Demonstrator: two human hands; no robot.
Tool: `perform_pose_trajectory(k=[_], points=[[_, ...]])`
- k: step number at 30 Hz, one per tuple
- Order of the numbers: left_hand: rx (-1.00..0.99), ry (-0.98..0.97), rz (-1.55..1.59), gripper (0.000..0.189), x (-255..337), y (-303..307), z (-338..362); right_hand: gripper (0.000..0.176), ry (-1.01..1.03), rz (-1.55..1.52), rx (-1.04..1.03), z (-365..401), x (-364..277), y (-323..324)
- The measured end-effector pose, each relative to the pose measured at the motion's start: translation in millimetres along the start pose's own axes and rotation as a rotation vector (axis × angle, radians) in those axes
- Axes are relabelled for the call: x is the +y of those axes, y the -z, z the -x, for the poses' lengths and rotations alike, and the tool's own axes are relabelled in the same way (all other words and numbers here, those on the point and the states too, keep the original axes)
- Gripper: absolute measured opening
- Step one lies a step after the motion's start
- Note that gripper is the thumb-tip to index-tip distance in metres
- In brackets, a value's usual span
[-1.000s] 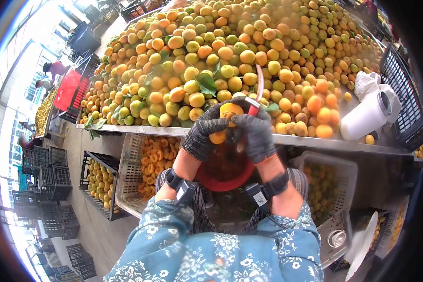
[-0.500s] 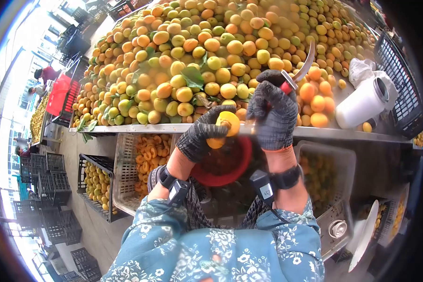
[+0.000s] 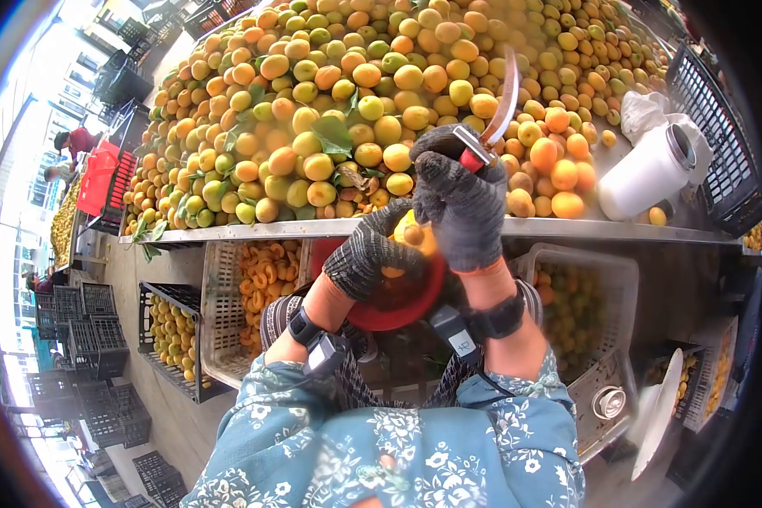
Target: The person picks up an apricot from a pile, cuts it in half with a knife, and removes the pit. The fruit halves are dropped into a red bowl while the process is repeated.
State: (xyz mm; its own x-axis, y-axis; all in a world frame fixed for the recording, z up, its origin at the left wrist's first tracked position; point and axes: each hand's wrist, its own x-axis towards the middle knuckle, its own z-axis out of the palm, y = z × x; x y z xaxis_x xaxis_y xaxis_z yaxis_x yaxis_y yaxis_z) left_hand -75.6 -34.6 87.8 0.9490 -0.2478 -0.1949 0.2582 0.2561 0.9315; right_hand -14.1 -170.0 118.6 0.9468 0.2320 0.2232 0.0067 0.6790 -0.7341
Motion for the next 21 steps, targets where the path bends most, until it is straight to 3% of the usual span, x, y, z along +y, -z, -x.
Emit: perform_pose_trajectory(k=[11,17,19,21], points=[[0.044,-0.041,-0.169,0.05,-15.8,9.5,-1.8,0.016,-0.033,0.24,-0.039,7.1,15.0,-6.9],[0.08,-0.007,-0.188,0.051,-27.0,17.0,-4.5,0.017,-0.112,-0.064,0.048,-3.0,32.4,10.9],[0.097,-0.006,-0.253,0.051,-26.6,17.6,-6.2,0.013,-0.095,-0.02,0.054,-3.9,39.4,16.2],[0.143,-0.214,-0.508,0.052,-25.5,16.5,-8.9,0.021,-0.2,-0.145,0.13,-4.6,47.5,23.0]])
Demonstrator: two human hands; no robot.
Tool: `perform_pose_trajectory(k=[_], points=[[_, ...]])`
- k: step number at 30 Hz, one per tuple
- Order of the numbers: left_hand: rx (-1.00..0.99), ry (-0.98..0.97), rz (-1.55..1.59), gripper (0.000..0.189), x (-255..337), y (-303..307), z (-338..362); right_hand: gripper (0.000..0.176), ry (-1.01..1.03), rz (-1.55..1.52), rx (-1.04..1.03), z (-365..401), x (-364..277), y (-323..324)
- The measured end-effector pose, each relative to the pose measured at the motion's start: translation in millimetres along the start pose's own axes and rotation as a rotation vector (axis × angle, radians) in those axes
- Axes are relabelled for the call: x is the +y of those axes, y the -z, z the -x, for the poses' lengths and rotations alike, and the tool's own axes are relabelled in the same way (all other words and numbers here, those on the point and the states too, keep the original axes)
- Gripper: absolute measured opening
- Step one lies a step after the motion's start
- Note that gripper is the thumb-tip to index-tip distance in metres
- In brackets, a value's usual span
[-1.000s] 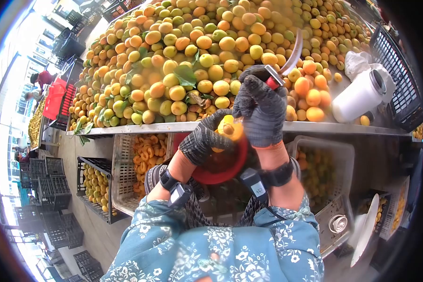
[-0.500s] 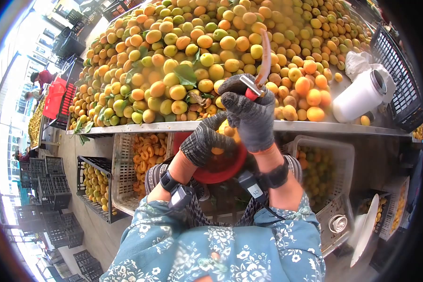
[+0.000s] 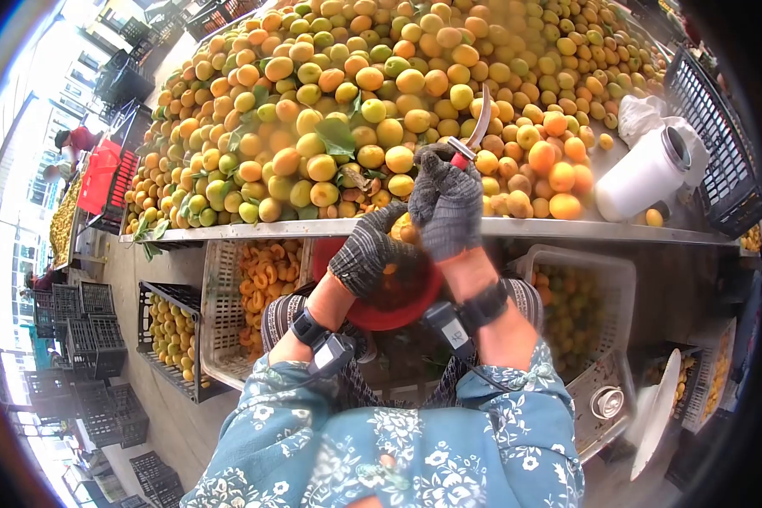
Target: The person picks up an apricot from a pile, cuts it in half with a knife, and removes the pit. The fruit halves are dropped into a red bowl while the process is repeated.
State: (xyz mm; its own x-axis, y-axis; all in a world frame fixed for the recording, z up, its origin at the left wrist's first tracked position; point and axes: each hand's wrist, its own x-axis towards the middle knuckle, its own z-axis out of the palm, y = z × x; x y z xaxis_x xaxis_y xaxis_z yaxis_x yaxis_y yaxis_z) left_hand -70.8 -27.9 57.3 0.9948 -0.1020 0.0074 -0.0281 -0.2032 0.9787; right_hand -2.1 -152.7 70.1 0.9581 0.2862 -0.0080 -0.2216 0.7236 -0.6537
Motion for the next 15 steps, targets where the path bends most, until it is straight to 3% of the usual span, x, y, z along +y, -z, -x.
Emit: perform_pose_trajectory(k=[4,6,10,13,15], points=[[0.038,-0.023,0.085,0.051,-1.0,-9.2,-0.1,0.022,-0.033,-0.059,0.02,-5.9,6.0,7.6],[0.155,-0.068,-0.16,0.034,-1.2,-14.2,0.1,0.011,-0.134,-0.268,0.139,-9.4,4.5,11.2],[0.218,-0.005,-0.273,0.026,-6.1,-15.6,-1.4,0.014,-0.17,-0.338,0.116,-11.7,5.5,18.4],[0.212,0.017,-0.126,0.033,-21.7,-3.6,-3.2,0.014,-0.185,-0.322,-0.013,-9.0,-6.6,9.0],[0.23,0.037,-0.114,0.039,-18.6,4.8,-1.6,0.013,-0.071,-0.019,0.024,-2.6,-17.8,-0.4]])
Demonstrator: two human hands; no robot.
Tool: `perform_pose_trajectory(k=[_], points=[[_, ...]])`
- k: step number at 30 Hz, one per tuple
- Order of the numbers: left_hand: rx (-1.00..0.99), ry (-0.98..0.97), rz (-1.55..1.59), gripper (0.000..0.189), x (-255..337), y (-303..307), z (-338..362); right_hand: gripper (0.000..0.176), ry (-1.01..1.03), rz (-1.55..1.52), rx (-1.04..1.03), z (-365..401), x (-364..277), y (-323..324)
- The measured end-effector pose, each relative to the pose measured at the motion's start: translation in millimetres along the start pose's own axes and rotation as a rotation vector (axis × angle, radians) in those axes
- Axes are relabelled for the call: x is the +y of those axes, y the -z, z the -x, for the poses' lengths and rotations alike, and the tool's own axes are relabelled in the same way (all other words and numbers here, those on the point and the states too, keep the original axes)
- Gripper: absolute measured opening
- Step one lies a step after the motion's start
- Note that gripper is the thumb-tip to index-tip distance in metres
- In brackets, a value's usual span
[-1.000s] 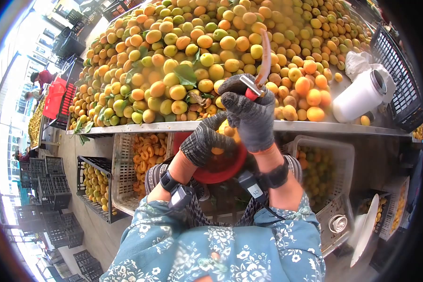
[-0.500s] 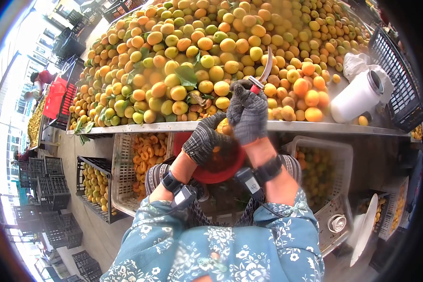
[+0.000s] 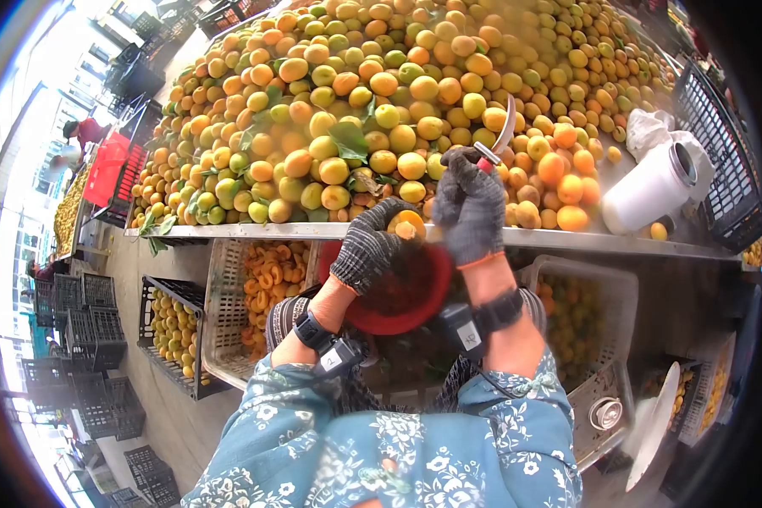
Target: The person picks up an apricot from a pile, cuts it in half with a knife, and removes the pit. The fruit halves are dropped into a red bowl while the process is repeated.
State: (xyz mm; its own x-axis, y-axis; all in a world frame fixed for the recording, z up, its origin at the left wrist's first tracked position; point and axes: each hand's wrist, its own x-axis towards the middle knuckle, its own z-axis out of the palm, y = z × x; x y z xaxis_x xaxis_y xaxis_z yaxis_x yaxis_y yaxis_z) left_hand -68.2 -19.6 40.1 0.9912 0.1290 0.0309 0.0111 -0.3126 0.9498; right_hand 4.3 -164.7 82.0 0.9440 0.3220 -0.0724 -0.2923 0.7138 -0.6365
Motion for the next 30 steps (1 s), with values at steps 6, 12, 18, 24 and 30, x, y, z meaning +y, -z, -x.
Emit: perform_pose_trajectory(k=[6,12,18,24,30], points=[[0.245,-0.072,-0.154,0.034,13.5,7.2,0.1,0.019,0.122,0.905,-0.118,10.4,18.7,-6.0],[0.256,0.025,-0.544,0.031,26.4,4.9,4.5,0.022,0.345,1.264,-0.118,16.9,29.5,-17.4],[0.012,0.094,0.218,0.04,12.1,52.8,2.4,0.01,-0.152,0.656,-0.093,15.3,15.0,-5.0],[0.046,0.263,0.463,0.042,34.1,121.5,40.9,0.015,0.143,1.181,-0.29,22.7,29.4,-8.7],[0.169,0.323,-0.055,0.056,-21.2,212.5,99.1,0.01,0.013,0.599,0.03,9.8,10.2,-5.9]])
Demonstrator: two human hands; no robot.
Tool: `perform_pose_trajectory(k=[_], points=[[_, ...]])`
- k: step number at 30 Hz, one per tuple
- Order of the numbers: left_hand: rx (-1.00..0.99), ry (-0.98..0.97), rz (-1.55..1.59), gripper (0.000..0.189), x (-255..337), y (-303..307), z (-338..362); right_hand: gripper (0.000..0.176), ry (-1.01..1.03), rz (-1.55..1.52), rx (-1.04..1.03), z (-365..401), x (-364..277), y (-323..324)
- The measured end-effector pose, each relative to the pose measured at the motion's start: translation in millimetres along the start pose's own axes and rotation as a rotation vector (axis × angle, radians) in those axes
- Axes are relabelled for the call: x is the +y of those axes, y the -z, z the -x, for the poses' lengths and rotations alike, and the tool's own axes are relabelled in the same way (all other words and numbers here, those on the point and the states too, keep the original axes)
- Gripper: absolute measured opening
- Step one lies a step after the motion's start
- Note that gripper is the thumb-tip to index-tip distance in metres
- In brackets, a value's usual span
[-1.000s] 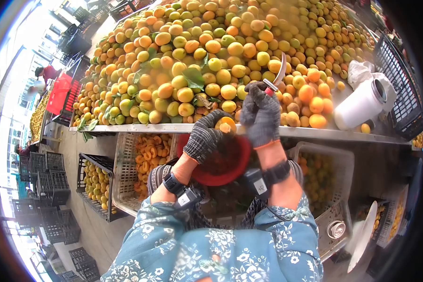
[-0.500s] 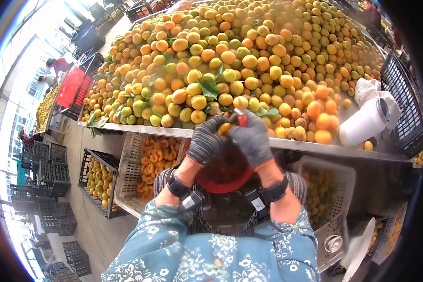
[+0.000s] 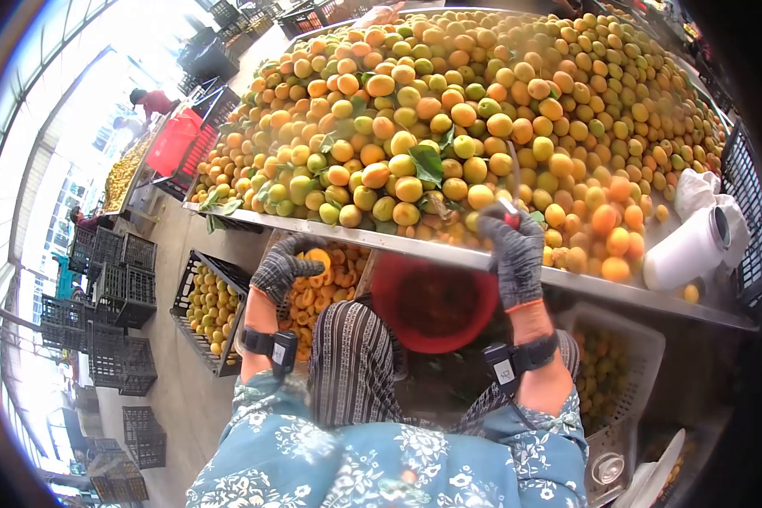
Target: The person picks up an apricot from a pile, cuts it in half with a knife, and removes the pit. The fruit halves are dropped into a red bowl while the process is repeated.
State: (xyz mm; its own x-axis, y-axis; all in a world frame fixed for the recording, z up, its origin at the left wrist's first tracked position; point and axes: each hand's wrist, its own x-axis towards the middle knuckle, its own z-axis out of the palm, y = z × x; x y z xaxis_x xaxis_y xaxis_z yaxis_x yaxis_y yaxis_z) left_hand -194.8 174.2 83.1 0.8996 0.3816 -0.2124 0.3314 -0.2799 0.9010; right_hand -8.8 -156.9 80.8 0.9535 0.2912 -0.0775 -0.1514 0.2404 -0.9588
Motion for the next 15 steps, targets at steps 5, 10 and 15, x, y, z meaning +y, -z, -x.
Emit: perform_pose_trajectory(k=[5,10,15], points=[[0.328,-0.048,0.375,0.046,21.7,-0.9,-28.7,0.011,-0.018,-0.046,0.01,-1.3,12.6,-2.4],[0.428,-0.428,-0.132,0.041,40.3,-52.8,-101.6,0.011,-0.087,-0.006,-0.013,0.2,16.3,-2.8],[0.49,-0.389,-0.975,0.055,53.2,-84.2,-137.7,0.011,-0.11,0.019,-0.023,6.5,7.8,-1.7]])
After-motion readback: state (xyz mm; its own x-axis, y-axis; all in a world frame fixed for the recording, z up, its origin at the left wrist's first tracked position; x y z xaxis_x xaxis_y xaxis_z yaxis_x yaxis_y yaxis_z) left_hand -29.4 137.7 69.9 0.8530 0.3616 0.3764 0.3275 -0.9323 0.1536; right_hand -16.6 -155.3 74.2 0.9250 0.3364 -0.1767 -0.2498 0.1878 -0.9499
